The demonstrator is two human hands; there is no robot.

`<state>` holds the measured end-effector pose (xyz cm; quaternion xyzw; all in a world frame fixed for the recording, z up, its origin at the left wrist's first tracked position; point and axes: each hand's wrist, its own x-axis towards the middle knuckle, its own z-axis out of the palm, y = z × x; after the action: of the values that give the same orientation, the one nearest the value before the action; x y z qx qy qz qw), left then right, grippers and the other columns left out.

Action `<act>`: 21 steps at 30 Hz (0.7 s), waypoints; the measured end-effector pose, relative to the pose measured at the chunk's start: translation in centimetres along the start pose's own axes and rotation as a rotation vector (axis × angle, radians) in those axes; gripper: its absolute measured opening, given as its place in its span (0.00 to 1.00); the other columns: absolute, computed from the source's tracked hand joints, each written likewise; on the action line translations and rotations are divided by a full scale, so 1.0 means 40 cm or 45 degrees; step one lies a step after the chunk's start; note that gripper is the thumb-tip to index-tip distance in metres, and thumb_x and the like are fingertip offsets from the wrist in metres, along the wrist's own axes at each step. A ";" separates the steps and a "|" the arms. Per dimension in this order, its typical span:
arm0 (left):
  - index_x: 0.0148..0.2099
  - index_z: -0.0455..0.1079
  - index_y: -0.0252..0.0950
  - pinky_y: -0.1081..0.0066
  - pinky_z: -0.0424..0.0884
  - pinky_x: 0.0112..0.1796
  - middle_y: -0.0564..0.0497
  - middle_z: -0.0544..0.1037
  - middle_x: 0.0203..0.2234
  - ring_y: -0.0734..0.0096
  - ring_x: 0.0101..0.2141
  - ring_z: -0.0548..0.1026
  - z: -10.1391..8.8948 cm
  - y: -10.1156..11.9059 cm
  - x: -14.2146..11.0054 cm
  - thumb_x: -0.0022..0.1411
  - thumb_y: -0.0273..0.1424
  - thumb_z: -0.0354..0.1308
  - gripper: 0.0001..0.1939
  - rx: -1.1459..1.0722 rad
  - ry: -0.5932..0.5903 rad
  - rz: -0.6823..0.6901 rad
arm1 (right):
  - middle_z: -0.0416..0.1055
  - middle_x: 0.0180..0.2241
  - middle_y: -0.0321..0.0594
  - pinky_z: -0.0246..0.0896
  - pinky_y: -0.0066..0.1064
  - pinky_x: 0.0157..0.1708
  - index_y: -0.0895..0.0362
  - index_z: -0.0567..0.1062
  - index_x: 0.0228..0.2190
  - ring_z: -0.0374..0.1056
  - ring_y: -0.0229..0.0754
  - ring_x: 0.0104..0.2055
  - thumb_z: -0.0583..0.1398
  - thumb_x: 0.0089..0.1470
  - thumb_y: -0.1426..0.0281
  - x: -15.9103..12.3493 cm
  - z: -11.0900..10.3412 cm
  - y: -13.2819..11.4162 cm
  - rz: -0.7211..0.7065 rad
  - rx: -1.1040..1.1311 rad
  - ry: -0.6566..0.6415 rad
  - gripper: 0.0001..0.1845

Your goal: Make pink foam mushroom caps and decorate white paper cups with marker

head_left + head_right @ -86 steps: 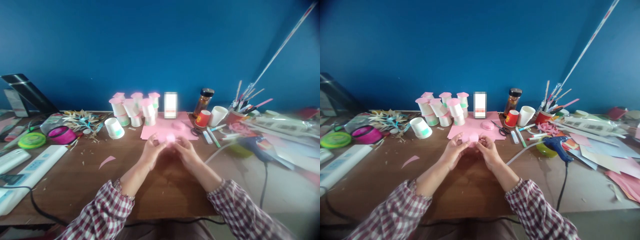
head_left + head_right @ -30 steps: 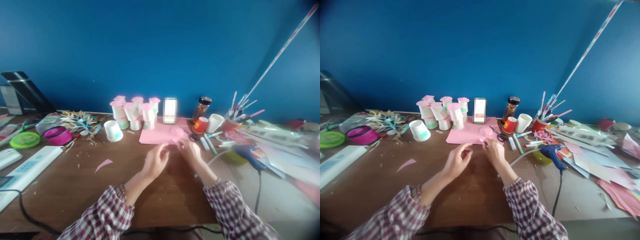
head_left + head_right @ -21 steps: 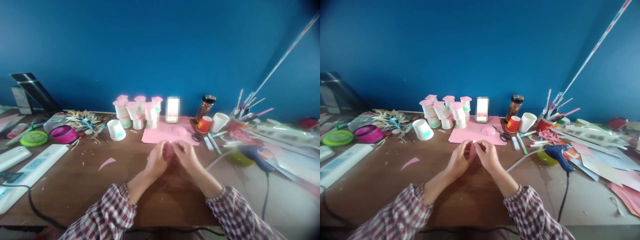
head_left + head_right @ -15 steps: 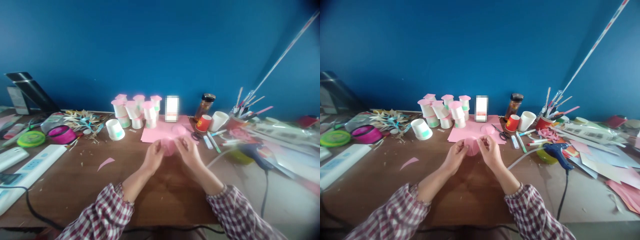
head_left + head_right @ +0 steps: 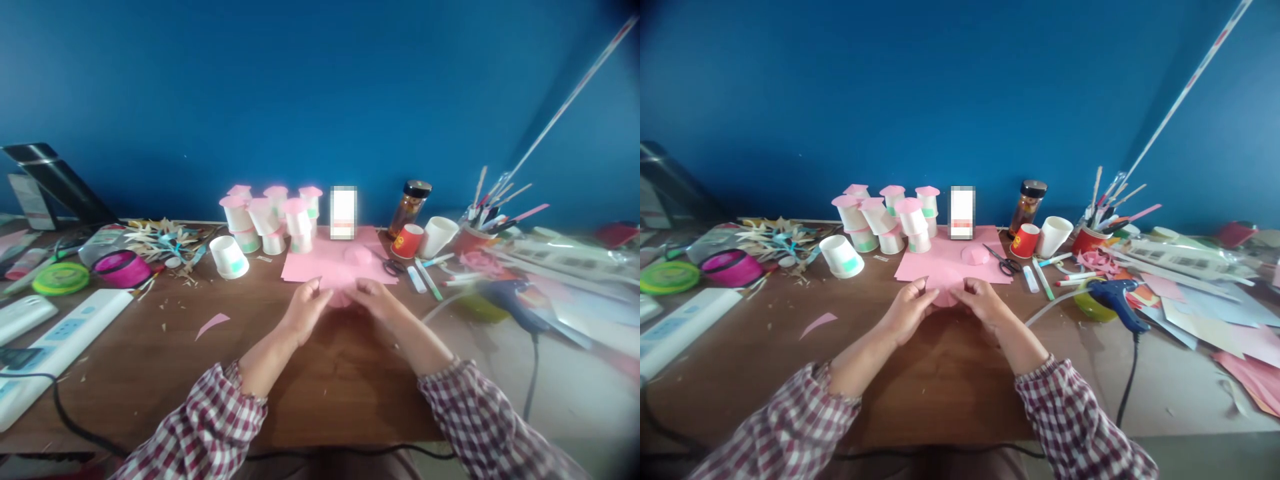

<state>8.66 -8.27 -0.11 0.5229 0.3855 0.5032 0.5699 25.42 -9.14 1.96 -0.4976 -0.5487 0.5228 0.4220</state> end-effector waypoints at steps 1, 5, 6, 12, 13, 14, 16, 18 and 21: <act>0.40 0.72 0.32 0.69 0.69 0.38 0.48 0.78 0.32 0.67 0.34 0.74 -0.002 0.004 0.001 0.53 0.32 0.61 0.12 0.091 -0.024 0.049 | 0.62 0.17 0.30 0.48 0.25 0.19 0.59 0.68 0.20 0.55 0.31 0.19 0.66 0.42 0.57 0.000 -0.002 0.002 0.026 0.068 0.007 0.19; 0.39 0.72 0.34 0.72 0.69 0.34 0.50 0.77 0.30 0.70 0.30 0.73 -0.011 0.015 0.001 0.53 0.29 0.59 0.10 0.535 0.012 0.245 | 0.64 0.20 0.31 0.48 0.24 0.19 0.58 0.70 0.23 0.56 0.30 0.20 0.67 0.40 0.59 0.000 -0.002 0.011 0.181 0.331 -0.017 0.17; 0.39 0.73 0.34 0.73 0.68 0.32 0.50 0.77 0.29 0.71 0.29 0.73 -0.012 0.014 0.000 0.53 0.29 0.58 0.09 0.608 0.054 0.274 | 0.64 0.20 0.31 0.48 0.23 0.19 0.58 0.71 0.24 0.56 0.30 0.20 0.68 0.39 0.59 0.000 0.001 0.013 0.192 0.376 -0.034 0.17; 0.42 0.72 0.35 0.72 0.69 0.35 0.48 0.78 0.32 0.69 0.32 0.74 -0.001 -0.007 -0.002 0.50 0.32 0.62 0.15 0.427 0.131 0.203 | 0.65 0.20 0.31 0.47 0.23 0.19 0.58 0.73 0.24 0.55 0.30 0.20 0.68 0.40 0.59 -0.004 0.042 0.023 0.093 0.494 -0.036 0.16; 0.43 0.72 0.35 0.71 0.69 0.36 0.48 0.78 0.32 0.69 0.33 0.74 0.001 -0.007 -0.002 0.50 0.32 0.63 0.16 0.348 0.123 0.165 | 0.65 0.20 0.31 0.47 0.23 0.19 0.58 0.73 0.24 0.56 0.30 0.20 0.68 0.40 0.59 -0.006 0.047 0.022 0.086 0.491 -0.018 0.16; 0.43 0.72 0.34 0.71 0.70 0.36 0.48 0.78 0.33 0.69 0.33 0.74 0.002 -0.005 -0.002 0.49 0.32 0.63 0.17 0.269 0.106 0.124 | 0.65 0.20 0.31 0.49 0.24 0.20 0.58 0.73 0.24 0.57 0.31 0.21 0.68 0.40 0.59 -0.007 0.050 0.020 0.074 0.485 0.001 0.16; 0.42 0.73 0.34 0.71 0.70 0.35 0.48 0.78 0.32 0.70 0.32 0.74 0.002 0.002 -0.004 0.50 0.33 0.63 0.16 0.150 0.053 0.046 | 0.67 0.22 0.33 0.53 0.25 0.23 0.58 0.74 0.25 0.60 0.33 0.24 0.68 0.40 0.59 -0.010 0.053 0.014 0.048 0.485 0.026 0.16; 0.40 0.73 0.34 0.71 0.70 0.34 0.49 0.77 0.29 0.70 0.31 0.74 0.001 0.011 -0.006 0.51 0.34 0.62 0.14 0.096 -0.002 -0.018 | 0.68 0.24 0.34 0.56 0.26 0.26 0.58 0.74 0.27 0.62 0.34 0.26 0.68 0.40 0.59 -0.012 0.053 0.008 0.041 0.513 0.015 0.17; 0.39 0.73 0.34 0.70 0.71 0.35 0.49 0.77 0.29 0.69 0.32 0.74 0.003 0.022 -0.010 0.52 0.35 0.61 0.13 0.020 -0.037 -0.083 | 0.69 0.25 0.34 0.58 0.28 0.28 0.58 0.74 0.29 0.64 0.35 0.27 0.68 0.40 0.60 -0.013 0.052 0.006 0.055 0.550 -0.022 0.16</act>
<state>8.56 -8.72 0.74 0.5218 0.3981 0.4735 0.5873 23.48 -9.98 1.56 -0.4026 -0.4167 0.6414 0.5029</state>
